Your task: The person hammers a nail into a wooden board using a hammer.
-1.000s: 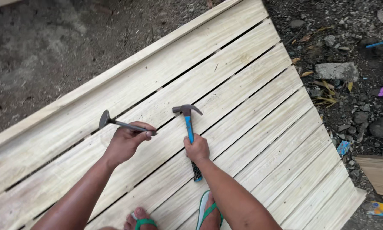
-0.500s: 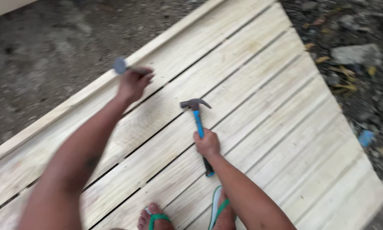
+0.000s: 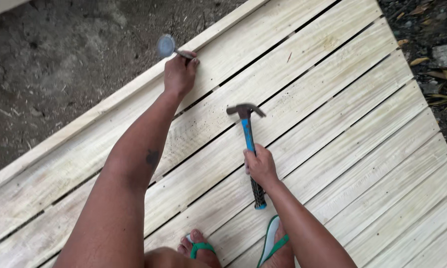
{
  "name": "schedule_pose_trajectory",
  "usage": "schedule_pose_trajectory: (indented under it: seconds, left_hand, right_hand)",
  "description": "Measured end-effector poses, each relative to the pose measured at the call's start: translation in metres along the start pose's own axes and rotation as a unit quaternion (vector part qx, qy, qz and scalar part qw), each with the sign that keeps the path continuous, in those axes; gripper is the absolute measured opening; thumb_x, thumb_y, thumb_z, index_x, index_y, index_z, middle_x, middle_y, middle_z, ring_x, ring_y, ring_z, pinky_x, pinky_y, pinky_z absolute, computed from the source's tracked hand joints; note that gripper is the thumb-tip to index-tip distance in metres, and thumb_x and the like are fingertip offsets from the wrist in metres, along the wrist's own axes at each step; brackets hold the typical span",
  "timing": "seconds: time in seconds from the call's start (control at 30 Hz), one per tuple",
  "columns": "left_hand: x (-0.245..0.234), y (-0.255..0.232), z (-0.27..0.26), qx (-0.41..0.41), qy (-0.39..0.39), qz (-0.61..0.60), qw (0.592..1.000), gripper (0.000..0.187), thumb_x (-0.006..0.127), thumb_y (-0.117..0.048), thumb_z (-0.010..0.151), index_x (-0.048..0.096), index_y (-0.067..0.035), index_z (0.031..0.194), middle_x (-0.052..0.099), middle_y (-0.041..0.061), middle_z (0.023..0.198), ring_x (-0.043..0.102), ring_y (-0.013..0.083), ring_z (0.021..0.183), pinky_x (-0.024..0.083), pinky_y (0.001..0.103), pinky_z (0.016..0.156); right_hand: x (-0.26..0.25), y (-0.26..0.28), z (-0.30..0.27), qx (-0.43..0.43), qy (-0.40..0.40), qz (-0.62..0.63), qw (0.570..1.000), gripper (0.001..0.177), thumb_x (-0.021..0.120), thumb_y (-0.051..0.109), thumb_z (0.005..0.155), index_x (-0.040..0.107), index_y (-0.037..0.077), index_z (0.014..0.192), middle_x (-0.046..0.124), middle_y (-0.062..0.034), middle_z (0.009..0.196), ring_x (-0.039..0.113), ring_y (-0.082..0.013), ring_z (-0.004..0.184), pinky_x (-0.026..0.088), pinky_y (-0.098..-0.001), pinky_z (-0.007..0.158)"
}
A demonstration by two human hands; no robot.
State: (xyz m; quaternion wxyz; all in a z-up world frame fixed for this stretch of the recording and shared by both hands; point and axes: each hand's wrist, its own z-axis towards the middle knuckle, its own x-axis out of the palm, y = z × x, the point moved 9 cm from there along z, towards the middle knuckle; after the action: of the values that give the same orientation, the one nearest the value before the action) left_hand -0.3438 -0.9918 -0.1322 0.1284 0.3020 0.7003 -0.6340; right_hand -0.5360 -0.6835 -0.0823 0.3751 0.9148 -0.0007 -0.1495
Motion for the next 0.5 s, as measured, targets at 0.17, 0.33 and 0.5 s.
schedule_pose_trajectory:
  seconds: [0.17, 0.33, 0.5]
  left_hand:
    - [0.007, -0.017, 0.011, 0.006, 0.008, 0.045, 0.999, 0.016, 0.067, -0.019, 0.097, 0.072, -0.008, 0.107, 0.074, 0.019, 0.093, 0.072, 0.0373, 0.087, 0.055, 0.048, 0.078]
    - [0.012, -0.016, 0.011, 0.006, 0.032, 0.109, 0.993, 0.016, 0.065, -0.022, 0.100, 0.070, -0.008, 0.105, 0.072, 0.019, 0.095, 0.070, 0.0394, 0.088, 0.054, 0.052, 0.080]
    - [0.026, -0.015, 0.018, 0.026, 0.069, 0.171, 0.982, 0.020, 0.063, -0.025, 0.105, 0.067, -0.006, 0.108, 0.072, 0.019, 0.102, 0.070, 0.0383, 0.092, 0.056, 0.051, 0.083]
  right_hand:
    - [0.001, 0.092, 0.000, -0.102, 0.003, 0.013, 0.995, 0.027, 0.056, 0.023, 0.101, 0.056, 0.003, 0.082, 0.057, -0.0028, 0.061, 0.057, -0.0108, 0.050, 0.048, -0.0284, 0.046]
    - [-0.010, 0.186, -0.010, -0.211, 0.015, -0.008, 0.977, 0.028, 0.055, 0.026, 0.106, 0.057, 0.005, 0.087, 0.058, -0.0014, 0.065, 0.057, -0.0082, 0.054, 0.047, -0.0249, 0.047]
    - [-0.021, 0.252, -0.041, -0.430, -0.033, 0.084, 0.898, 0.019, 0.051, 0.025, 0.114, 0.054, 0.006, 0.112, 0.058, -0.0017, 0.080, 0.056, -0.0065, 0.063, 0.048, -0.0229, 0.056]
